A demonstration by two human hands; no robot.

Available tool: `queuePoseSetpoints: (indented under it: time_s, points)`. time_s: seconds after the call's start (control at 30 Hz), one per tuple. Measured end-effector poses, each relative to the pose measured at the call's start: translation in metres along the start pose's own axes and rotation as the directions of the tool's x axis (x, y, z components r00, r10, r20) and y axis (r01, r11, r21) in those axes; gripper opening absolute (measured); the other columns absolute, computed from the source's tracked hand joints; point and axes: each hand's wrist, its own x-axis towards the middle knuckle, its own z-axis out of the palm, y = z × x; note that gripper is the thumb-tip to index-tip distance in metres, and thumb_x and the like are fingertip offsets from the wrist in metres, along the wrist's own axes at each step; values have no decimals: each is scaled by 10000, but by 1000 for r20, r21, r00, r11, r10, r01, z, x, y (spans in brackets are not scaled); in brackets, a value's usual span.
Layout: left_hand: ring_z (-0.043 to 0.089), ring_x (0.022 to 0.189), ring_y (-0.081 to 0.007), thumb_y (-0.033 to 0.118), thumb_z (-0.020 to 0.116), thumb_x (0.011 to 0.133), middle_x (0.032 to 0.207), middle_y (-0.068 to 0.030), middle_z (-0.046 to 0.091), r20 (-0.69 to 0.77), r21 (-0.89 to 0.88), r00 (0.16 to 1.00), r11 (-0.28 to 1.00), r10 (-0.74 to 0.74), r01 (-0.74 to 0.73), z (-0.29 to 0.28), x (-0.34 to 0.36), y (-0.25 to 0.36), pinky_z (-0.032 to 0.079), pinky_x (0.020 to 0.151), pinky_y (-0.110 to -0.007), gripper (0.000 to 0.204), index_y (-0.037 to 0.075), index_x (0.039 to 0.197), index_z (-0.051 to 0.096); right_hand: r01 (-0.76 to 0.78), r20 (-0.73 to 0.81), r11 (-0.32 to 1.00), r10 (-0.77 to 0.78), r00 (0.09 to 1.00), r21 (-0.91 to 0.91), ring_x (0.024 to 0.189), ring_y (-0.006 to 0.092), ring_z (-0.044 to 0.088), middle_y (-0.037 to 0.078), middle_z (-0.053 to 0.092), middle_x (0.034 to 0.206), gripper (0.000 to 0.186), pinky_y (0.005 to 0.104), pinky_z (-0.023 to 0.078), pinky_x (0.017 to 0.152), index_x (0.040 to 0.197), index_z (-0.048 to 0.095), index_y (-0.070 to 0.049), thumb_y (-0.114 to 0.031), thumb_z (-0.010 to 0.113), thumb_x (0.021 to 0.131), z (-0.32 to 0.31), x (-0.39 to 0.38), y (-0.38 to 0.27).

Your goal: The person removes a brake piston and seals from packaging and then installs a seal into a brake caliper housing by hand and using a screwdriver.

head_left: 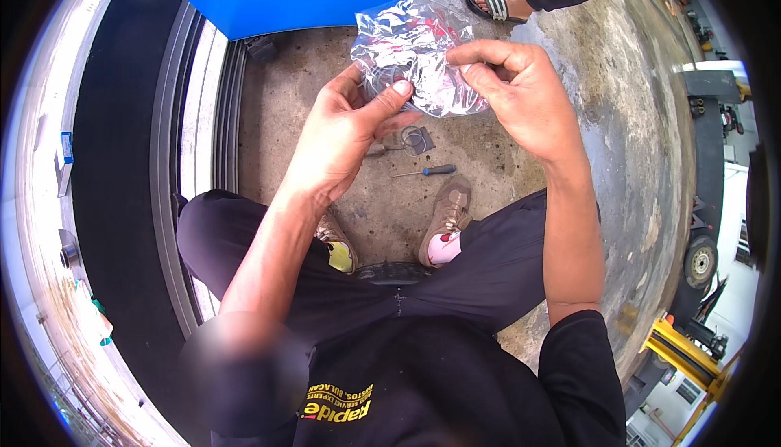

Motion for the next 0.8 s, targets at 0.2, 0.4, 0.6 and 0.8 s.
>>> queuePoseSetpoints:
  time_s: [0.2, 0.4, 0.6, 0.8]
  points:
    - [667, 1007, -130, 119, 723, 984, 1140, -81, 710, -52, 167, 993, 981, 108, -98, -5, 1, -1, 565, 934, -310, 375, -25, 1314, 617, -104, -11, 993, 103, 995, -59, 724, 57, 610, 21, 731, 826, 214, 251, 513, 684, 1073, 774, 34, -150, 718, 978, 3, -3, -2]
    - [644, 1014, -105, 143, 744, 974, 1129, -53, 722, -90, 100, 989, 989, 121, -112, -7, 3, -4, 505, 929, -289, 345, -2, 1274, 652, -244, -2, 967, 245, 970, 68, 690, 74, 612, 23, 687, 749, 279, 269, 530, 677, 1004, 774, 65, -210, 739, 974, 4, 0, 5]
    - [640, 1043, -109, 132, 770, 958, 1155, -68, 724, -40, 148, 989, 980, 141, -134, -4, 4, -9, 504, 948, -292, 357, -8, 1263, 651, -188, 34, 977, 185, 982, 102, 775, 115, 652, 51, 717, 835, 238, 293, 555, 760, 1018, 762, 81, -149, 757, 954, 5, -1, 7]
    - [648, 1012, -102, 100, 759, 963, 1129, -56, 730, -82, 115, 985, 983, 152, -142, -3, 6, -9, 512, 927, -280, 330, 0, 1259, 653, -120, 81, 992, 117, 990, 38, 932, 157, 678, 102, 712, 1014, 225, 309, 562, 849, 1046, 751, 75, -105, 784, 916, 4, -2, 3]
